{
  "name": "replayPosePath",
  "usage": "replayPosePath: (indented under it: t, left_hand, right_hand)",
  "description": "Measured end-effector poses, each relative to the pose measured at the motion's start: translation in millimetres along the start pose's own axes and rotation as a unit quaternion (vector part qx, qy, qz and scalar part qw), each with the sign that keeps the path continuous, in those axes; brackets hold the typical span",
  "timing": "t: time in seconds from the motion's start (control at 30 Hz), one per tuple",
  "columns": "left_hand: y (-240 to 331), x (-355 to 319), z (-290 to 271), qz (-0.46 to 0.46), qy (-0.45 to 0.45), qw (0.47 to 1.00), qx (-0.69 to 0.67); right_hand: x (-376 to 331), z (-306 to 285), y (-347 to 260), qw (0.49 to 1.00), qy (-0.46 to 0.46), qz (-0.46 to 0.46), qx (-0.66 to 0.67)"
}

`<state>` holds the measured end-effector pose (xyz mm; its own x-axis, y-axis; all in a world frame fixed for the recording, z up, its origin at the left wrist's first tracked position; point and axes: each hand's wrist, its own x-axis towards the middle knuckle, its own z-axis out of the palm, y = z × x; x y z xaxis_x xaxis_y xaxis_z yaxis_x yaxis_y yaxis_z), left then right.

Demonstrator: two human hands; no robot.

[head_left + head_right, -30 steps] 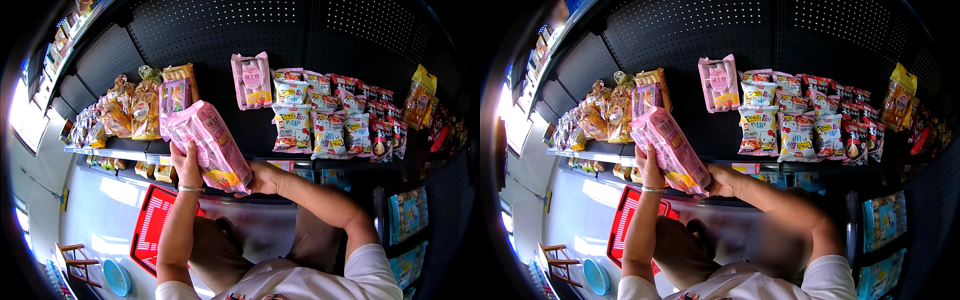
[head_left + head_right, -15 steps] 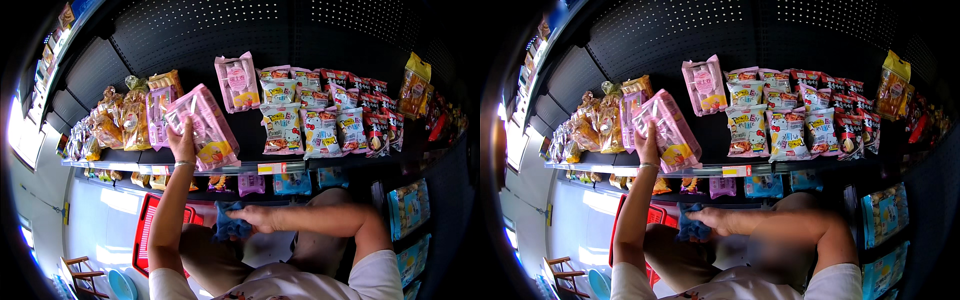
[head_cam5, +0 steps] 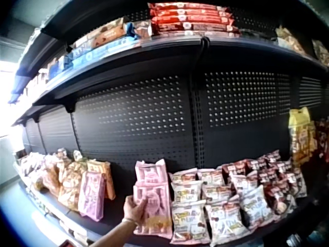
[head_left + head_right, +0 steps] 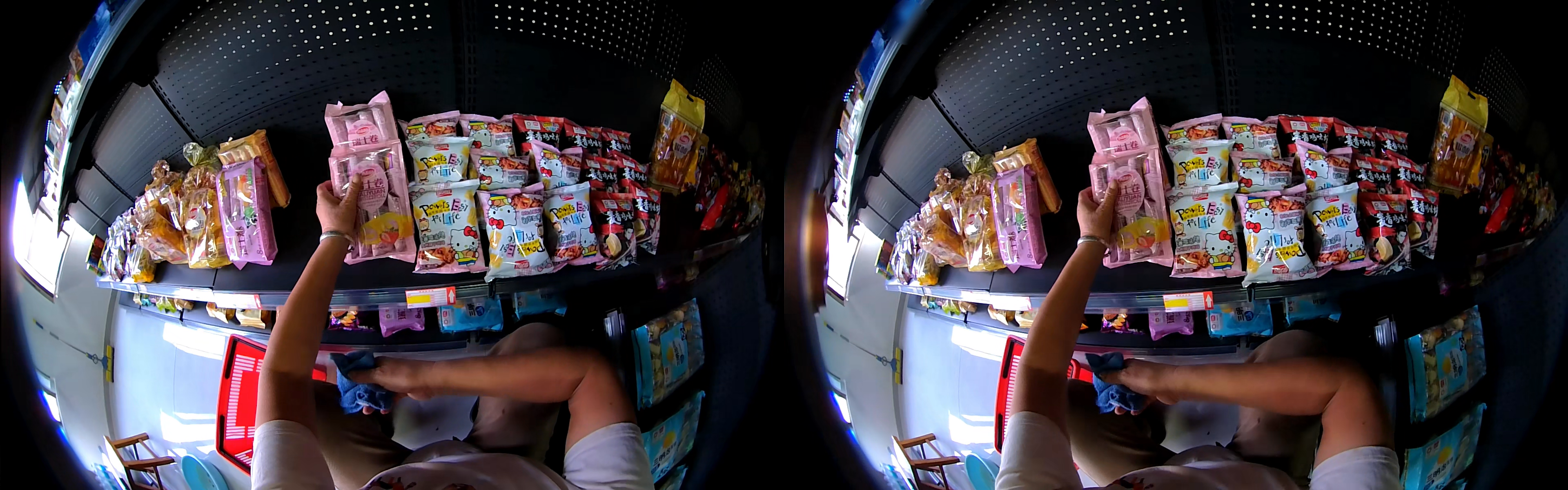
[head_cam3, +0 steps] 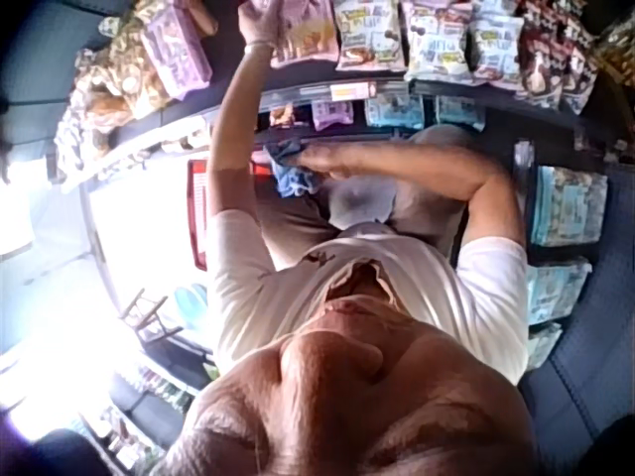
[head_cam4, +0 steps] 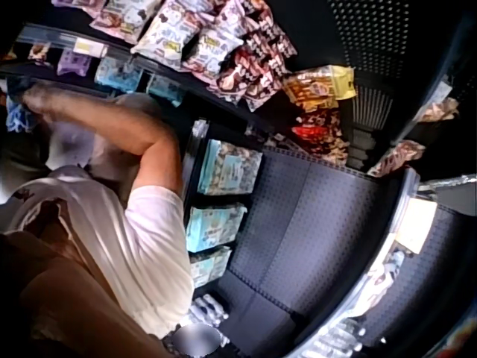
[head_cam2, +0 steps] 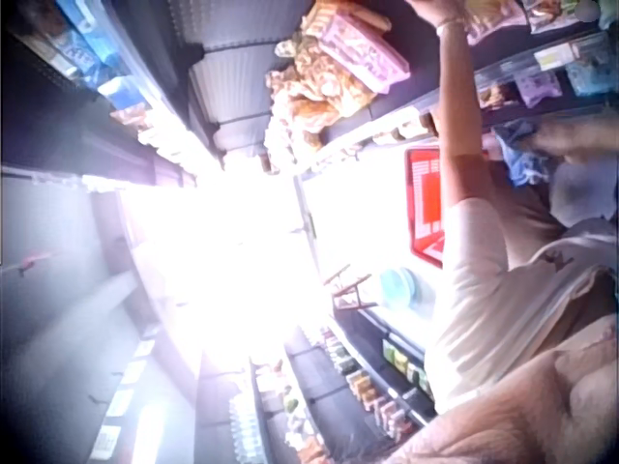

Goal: The person wipes the front of snack packages on a store shelf using a blue cloth. They handle multiple snack bags one at a time, wiping each package and then placing it back on the shelf.

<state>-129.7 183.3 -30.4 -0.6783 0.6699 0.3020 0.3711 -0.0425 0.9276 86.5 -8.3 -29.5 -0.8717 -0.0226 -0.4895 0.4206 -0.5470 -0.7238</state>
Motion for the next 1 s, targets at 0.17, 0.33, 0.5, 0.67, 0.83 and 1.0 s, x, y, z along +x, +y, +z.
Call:
replayPosePath:
  t: [0.17, 0.33, 0.5, 0.67, 0.83, 1.0]
  left_hand:
    - [-31, 15, 3, -0.014, -0.015, 0.999, -0.033]
    - [-22, 14, 1, -0.008, -0.076, 0.996, -0.054]
    - [-21, 10, -24, -0.015, -0.073, 0.996, -0.047]
    - [-41, 5, -63, 0.03, -0.097, 0.995, -0.019]
    - [-32, -26, -61, 0.002, -0.16, 0.985, -0.059]
    - [-44, -39, -57, -0.044, -0.233, 0.969, -0.063]
  right_hand:
    - [4, 0, 0, 1.0, -0.021, 0.005, 0.009]
    - [16, -14, 12, 0.998, -0.027, -0.052, 0.019]
    - [13, -9, 3, 0.999, -0.019, -0.027, 0.016]
    - [11, 1, -5, 1.0, 0.003, -0.02, 0.009]
    - [34, -18, 6, 0.999, -0.024, -0.024, -0.016]
    - [32, -7, -1, 0.999, -0.019, -0.027, -0.036]
